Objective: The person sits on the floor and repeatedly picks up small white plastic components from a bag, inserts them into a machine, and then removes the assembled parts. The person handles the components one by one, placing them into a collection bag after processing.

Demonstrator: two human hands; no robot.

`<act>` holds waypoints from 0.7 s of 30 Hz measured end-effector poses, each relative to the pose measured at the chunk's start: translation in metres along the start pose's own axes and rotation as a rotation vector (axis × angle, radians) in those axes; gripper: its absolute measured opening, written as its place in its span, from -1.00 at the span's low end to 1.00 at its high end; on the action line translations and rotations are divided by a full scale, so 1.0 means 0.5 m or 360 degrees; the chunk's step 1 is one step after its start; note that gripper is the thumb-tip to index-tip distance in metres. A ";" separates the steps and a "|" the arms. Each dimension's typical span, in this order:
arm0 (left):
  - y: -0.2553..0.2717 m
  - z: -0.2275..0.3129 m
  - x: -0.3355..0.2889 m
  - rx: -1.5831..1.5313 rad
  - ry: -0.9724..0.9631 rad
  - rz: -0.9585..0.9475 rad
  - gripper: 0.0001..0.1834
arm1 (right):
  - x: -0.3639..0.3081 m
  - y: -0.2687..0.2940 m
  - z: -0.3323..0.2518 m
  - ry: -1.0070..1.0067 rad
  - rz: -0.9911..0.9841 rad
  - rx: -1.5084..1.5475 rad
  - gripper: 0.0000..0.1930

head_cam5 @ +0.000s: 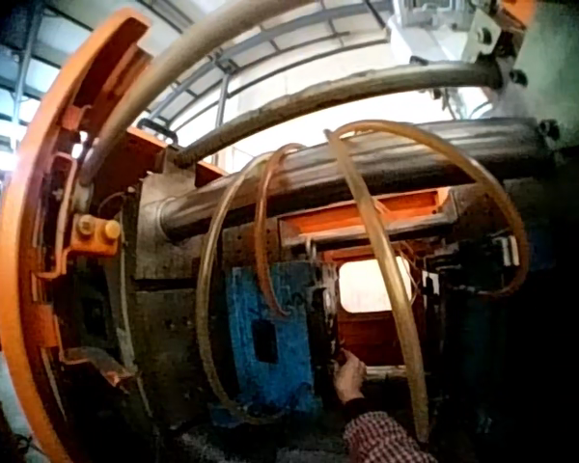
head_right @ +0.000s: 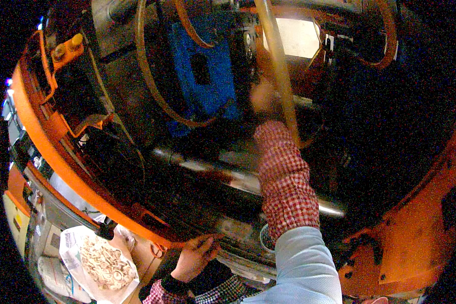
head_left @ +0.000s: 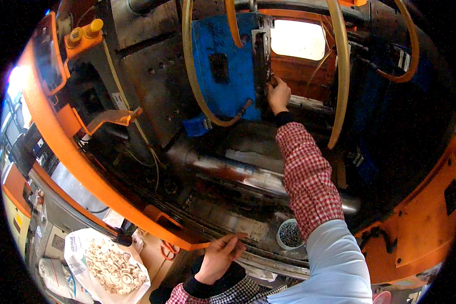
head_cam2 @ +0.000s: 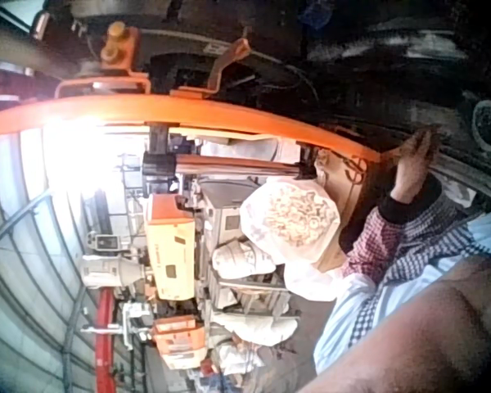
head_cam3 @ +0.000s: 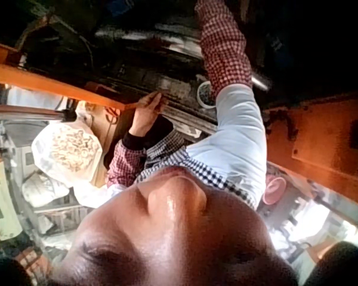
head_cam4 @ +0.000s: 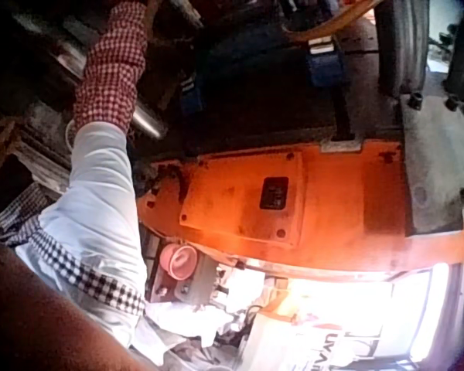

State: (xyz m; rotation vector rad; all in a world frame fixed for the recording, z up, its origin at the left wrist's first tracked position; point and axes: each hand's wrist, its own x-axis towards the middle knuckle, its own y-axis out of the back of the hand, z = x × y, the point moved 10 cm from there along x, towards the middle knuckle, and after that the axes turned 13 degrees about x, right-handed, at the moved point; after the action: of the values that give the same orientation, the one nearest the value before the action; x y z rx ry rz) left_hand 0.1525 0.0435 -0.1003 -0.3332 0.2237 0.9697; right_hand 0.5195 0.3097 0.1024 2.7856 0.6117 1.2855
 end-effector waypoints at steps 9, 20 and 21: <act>-0.009 0.120 -0.025 0.0840 -0.0876 0.0330 -0.77 | 0.015 -0.013 0.042 0.0012 -0.0292 -0.0043 -0.50; 0.009 0.147 0.068 -0.0508 -0.0551 0.0214 -0.77 | -0.487 0.195 -0.437 0.0457 -0.1888 0.0717 -0.82; -0.002 0.155 0.073 -0.0539 -0.0571 0.0145 -0.80 | -0.516 0.204 -0.440 0.0546 -0.1891 0.0780 -0.82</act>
State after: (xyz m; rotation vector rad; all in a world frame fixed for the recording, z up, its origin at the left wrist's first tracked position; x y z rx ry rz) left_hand 0.1763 0.0998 -0.0403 -0.4532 -0.2576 1.1404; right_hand 0.2421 0.0914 0.0775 1.6641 2.3244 1.3112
